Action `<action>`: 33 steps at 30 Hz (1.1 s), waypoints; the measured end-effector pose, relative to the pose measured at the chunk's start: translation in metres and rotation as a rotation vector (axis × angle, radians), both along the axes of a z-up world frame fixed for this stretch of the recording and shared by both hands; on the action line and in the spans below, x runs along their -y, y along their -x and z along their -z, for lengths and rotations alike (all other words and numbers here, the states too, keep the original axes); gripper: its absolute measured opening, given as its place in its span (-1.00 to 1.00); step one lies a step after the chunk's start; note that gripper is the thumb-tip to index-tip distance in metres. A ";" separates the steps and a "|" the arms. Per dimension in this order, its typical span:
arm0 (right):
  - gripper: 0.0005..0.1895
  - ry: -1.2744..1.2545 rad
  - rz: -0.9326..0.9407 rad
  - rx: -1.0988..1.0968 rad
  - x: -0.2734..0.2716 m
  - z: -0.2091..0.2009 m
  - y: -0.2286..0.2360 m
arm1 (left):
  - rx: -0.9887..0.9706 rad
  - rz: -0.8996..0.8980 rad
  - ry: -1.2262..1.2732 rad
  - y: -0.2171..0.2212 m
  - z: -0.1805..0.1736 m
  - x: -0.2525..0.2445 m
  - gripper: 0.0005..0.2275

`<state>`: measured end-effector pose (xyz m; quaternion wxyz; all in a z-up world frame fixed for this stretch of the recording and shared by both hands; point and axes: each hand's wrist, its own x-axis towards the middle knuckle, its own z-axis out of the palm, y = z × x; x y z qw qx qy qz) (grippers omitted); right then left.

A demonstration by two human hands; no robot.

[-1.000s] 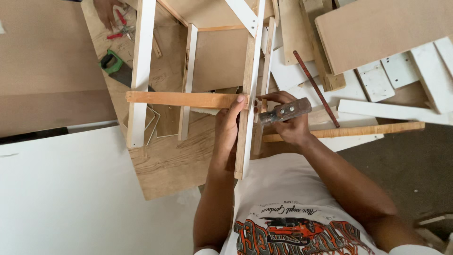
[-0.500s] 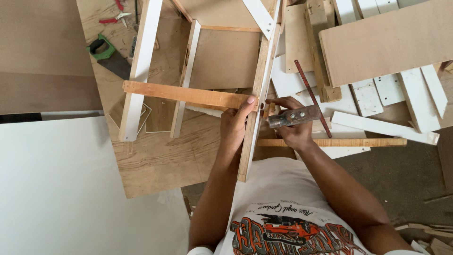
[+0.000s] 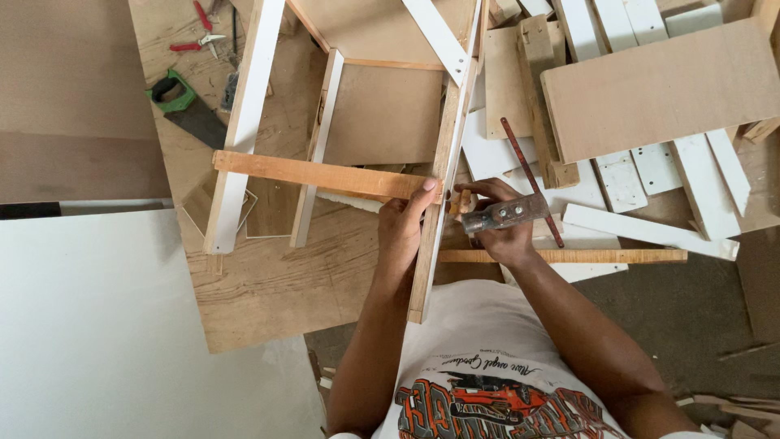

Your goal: The person assembles a wooden structure by nailing wooden slats to a frame using a hammer. They position the slats by hand and drive nails into them to secure the pieces together.

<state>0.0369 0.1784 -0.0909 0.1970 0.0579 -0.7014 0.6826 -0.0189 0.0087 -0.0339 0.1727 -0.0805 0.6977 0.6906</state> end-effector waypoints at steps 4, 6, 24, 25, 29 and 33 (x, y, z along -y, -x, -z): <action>-0.50 -0.029 0.038 0.062 0.002 0.000 0.000 | -0.089 0.012 -0.012 0.001 -0.011 -0.001 -0.57; -0.51 -0.025 0.036 0.057 0.002 0.001 -0.001 | -0.064 0.026 0.003 0.001 -0.015 -0.001 -0.55; -0.69 -0.213 0.041 -0.032 -0.016 -0.016 0.010 | -0.070 0.015 0.081 0.000 -0.012 -0.014 -0.46; -0.72 -0.235 0.056 -0.007 -0.015 -0.016 0.010 | -0.087 0.024 0.063 -0.001 -0.013 -0.015 -0.51; -0.65 -0.279 0.045 -0.071 -0.021 -0.021 0.005 | -0.108 0.038 0.019 -0.002 -0.007 -0.011 -0.64; -0.70 -0.224 0.068 0.003 -0.011 -0.015 0.008 | -0.167 0.035 -0.004 0.003 0.012 0.000 -0.52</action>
